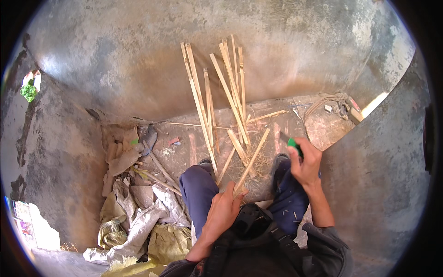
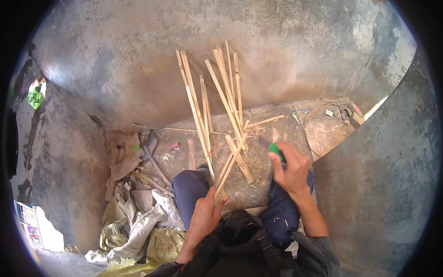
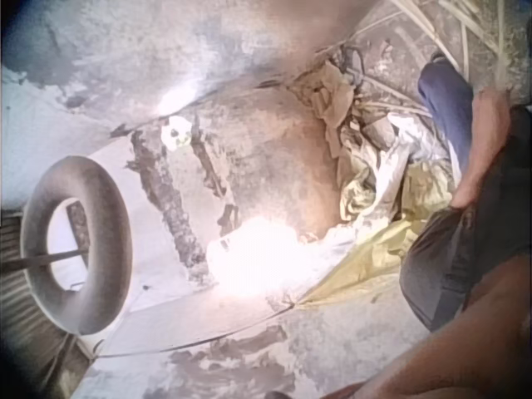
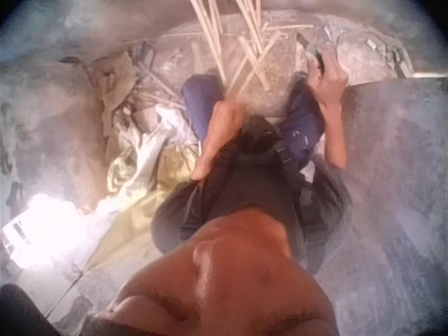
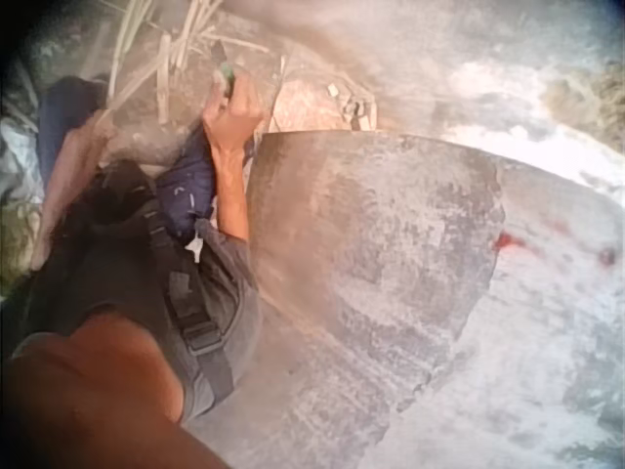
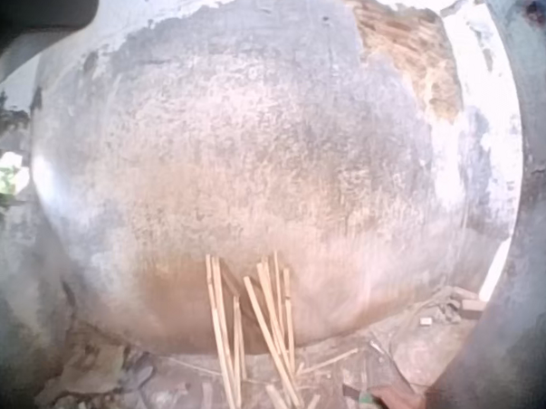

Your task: The person holds a bamboo strip and uses a small green knife to shave down its surface, repeatedly scraping the blade along the length of the wood while seated on the floor.

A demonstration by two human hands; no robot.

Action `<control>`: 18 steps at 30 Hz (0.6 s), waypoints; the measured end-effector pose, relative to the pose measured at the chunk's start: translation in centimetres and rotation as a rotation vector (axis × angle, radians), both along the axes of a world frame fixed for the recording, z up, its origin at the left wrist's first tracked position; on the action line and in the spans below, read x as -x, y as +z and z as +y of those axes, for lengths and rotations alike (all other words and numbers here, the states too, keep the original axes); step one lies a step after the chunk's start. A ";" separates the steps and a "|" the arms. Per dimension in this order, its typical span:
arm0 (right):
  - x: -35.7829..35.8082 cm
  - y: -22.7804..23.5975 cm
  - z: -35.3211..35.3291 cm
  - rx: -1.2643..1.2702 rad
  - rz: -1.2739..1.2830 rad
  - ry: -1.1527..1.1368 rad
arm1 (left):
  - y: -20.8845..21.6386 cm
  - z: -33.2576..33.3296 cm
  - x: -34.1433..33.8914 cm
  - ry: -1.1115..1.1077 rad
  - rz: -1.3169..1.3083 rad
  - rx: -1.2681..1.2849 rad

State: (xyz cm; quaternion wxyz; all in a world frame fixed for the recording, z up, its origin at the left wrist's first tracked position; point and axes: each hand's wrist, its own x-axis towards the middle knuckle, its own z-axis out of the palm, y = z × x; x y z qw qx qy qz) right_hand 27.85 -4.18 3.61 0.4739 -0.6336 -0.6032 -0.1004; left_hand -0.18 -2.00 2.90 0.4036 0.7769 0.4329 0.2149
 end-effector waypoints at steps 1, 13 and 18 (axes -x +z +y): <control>1.0 -0.2 -0.4 0.017 0.001 0.049 | 0.1 0.2 -0.2 -0.002 -0.017 0.021; 5.8 -1.4 -1.1 0.061 -0.115 0.382 | 0.4 0.1 -0.6 0.009 0.004 -0.067; 5.7 -1.7 -0.8 0.050 -0.158 0.350 | -0.9 -0.5 -0.7 0.056 0.030 -0.114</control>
